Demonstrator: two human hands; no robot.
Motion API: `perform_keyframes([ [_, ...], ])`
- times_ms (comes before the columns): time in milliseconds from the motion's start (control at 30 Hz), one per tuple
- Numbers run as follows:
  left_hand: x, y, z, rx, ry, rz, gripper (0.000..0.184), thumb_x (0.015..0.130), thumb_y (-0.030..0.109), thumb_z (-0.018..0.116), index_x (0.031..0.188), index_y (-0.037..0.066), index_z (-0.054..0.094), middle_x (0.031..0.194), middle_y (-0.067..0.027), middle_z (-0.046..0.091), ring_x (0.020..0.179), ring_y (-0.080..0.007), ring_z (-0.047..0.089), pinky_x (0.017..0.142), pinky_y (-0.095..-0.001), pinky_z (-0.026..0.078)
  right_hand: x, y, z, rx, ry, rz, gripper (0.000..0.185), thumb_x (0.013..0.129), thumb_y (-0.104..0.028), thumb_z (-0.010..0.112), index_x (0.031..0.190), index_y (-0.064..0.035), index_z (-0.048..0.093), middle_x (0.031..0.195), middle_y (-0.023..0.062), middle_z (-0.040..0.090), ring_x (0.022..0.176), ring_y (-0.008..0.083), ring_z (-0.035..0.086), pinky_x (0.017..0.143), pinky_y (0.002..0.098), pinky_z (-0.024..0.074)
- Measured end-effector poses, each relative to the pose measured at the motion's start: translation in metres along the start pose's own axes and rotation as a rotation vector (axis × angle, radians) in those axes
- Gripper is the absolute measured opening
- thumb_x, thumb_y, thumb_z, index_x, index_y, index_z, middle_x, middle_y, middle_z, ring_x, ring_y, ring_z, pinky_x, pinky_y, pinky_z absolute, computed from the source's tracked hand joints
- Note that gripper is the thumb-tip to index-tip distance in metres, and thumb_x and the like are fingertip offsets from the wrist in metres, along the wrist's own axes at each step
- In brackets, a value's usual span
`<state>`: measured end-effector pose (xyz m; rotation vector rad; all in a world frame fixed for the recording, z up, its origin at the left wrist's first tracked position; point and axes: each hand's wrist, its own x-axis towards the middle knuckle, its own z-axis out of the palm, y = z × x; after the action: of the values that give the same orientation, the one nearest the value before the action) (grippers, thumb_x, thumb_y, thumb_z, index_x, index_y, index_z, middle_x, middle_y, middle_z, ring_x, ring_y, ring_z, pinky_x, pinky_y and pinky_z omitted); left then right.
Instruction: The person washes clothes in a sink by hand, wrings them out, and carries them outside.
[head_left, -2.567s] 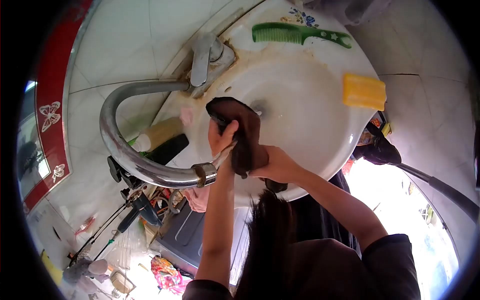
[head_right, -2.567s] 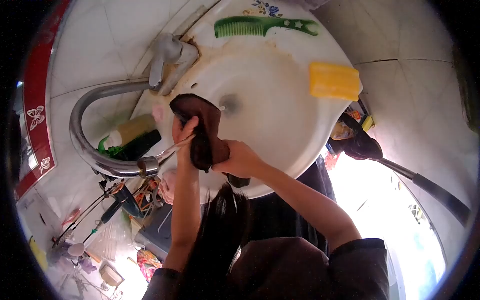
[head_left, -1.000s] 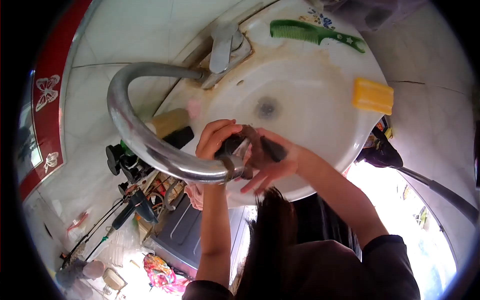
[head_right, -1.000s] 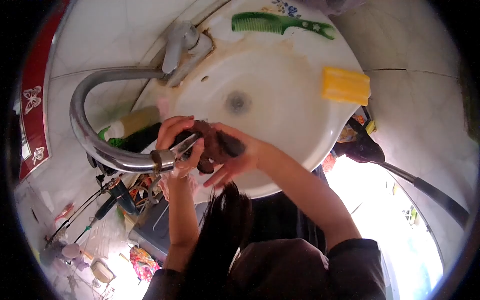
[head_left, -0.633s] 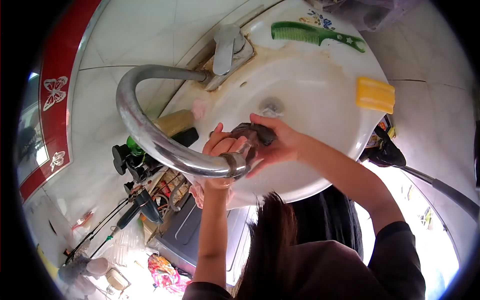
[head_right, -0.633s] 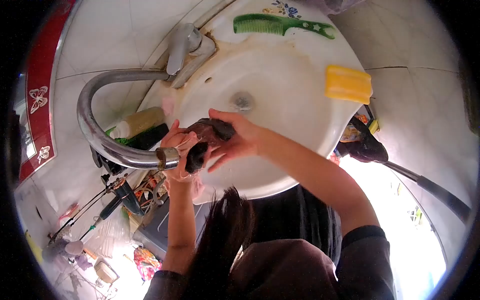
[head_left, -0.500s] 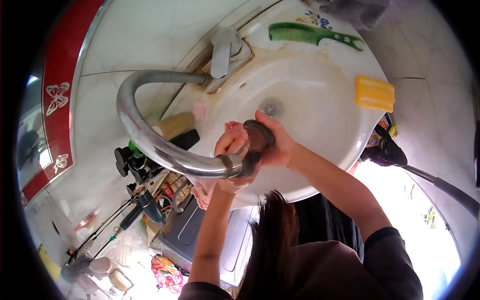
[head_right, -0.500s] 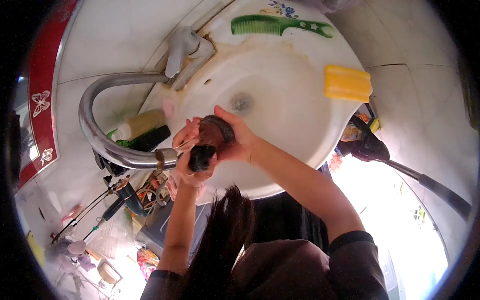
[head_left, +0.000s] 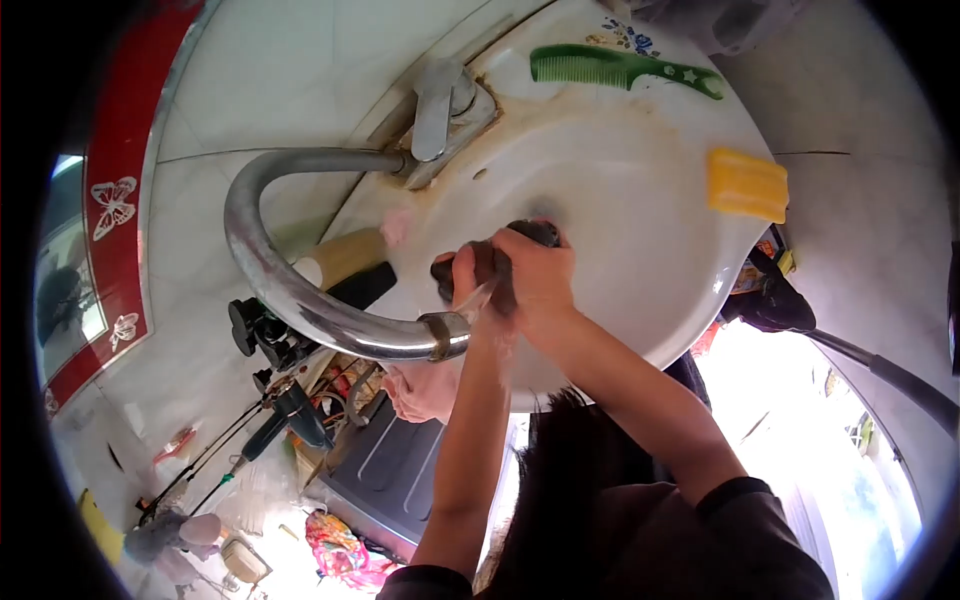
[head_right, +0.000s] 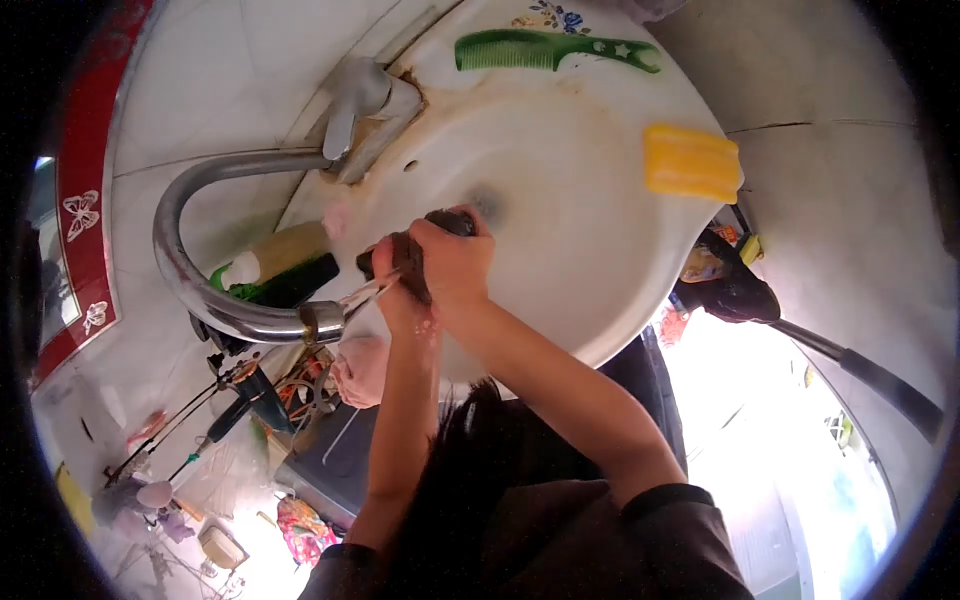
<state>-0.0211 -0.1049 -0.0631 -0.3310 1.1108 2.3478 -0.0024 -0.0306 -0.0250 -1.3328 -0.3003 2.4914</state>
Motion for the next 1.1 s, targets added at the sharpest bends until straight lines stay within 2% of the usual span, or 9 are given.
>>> perform_keyframes([
  [67,0.0,-0.002,0.014,-0.023,0.124,-0.253,0.02,0.081,0.03,0.052,0.083,0.01,0.054,0.082,-0.0018,0.055,0.075,-0.0154,0.053,0.071,-0.0262,0.043,0.0,-0.001,0.005,-0.392,0.308,-0.3,0.012,0.059,-0.006,0.06,0.063,-0.0057,0.049,0.064,0.0051,0.048,0.057,0.0189,0.05,0.053,0.0334,0.0415],
  [200,0.013,-0.007,0.0,0.105,0.091,-0.38,0.013,0.08,0.021,0.053,0.079,0.009,0.05,0.077,-0.0026,0.052,0.073,-0.0124,0.05,0.066,-0.0249,0.041,0.0,0.004,-0.001,-0.698,0.327,-0.562,0.018,0.052,-0.008,0.063,0.066,-0.0077,0.053,0.069,0.008,0.048,0.062,0.0234,0.05,0.055,0.0355,0.0398],
  [267,0.026,-0.009,-0.011,0.057,0.065,-0.494,0.012,0.08,0.021,0.053,0.08,0.009,0.05,0.077,-0.0025,0.052,0.073,-0.0129,0.051,0.066,-0.0254,0.042,-0.003,0.01,-0.004,-0.929,0.26,-1.047,0.023,0.047,-0.009,0.066,0.067,-0.01,0.055,0.076,0.0078,0.049,0.067,0.0267,0.049,0.06,0.0384,0.0384],
  [333,0.031,-0.011,-0.016,-0.017,0.057,-0.638,0.012,0.08,0.02,0.053,0.08,0.009,0.05,0.077,-0.0023,0.052,0.074,-0.0135,0.051,0.067,-0.0259,0.042,-0.004,0.015,-0.011,-1.032,0.233,-1.141,0.019,0.047,-0.011,0.065,0.064,-0.0116,0.056,0.08,0.0059,0.05,0.069,0.0256,0.049,0.062,0.0399,0.0363],
  [433,0.028,-0.006,-0.013,-0.093,-0.008,-0.892,0.011,0.079,0.02,0.053,0.081,0.009,0.05,0.077,-0.002,0.052,0.074,-0.0142,0.051,0.067,-0.0266,0.042,-0.01,0.016,-0.027,-1.311,-0.184,-1.584,0.01,0.048,-0.022,0.057,0.056,-0.0241,0.052,0.08,0.0028,0.05,0.071,0.0225,0.047,0.059,0.0384,0.0343],
  [533,0.027,0.005,-0.012,-0.103,-0.074,-1.095,0.011,0.079,0.02,0.052,0.081,0.009,0.049,0.076,-0.0018,0.051,0.074,-0.015,0.051,0.068,-0.0273,0.042,-0.011,0.015,-0.036,-1.34,-0.464,-1.586,0.015,0.046,-0.027,0.059,0.06,-0.026,0.054,0.078,0.0014,0.05,0.074,0.0202,0.048,0.063,0.0362,0.0333],
  [667,0.029,0.017,-0.006,-0.051,-0.131,-1.233,0.011,0.079,0.019,0.052,0.082,0.009,0.049,0.076,-0.0014,0.051,0.075,-0.016,0.051,0.068,-0.0282,0.043,-0.012,0.016,-0.041,-1.323,-0.512,-1.666,0.014,0.047,-0.026,0.058,0.058,-0.0282,0.049,0.076,-0.0003,0.051,0.073,0.0172,0.048,0.06,0.0322,0.0333],
  [833,0.029,0.034,0.032,0.233,-0.124,-1.123,0.013,0.079,0.02,0.054,0.078,0.007,0.051,0.075,-0.0041,0.053,0.071,-0.0138,0.051,0.066,-0.0248,0.042,-0.006,-0.002,-0.039,-1.273,-0.811,-2.117,0.016,0.052,-0.02,0.058,0.057,-0.0245,0.044,0.069,-0.0032,0.047,0.065,0.0144,0.045,0.055,0.029,0.0314],
  [1100,0.037,0.047,0.048,0.437,-0.149,-1.066,0.009,0.08,0.014,0.051,0.082,0.005,0.051,0.076,-0.0051,0.053,0.075,-0.0177,0.051,0.068,-0.0274,0.042,0.002,-0.009,-0.027,-1.249,-0.993,-2.152,0.012,0.057,-0.021,0.056,0.056,-0.0178,0.044,0.072,-0.0001,0.048,0.071,0.0167,0.047,0.058,0.0319,0.0353],
])
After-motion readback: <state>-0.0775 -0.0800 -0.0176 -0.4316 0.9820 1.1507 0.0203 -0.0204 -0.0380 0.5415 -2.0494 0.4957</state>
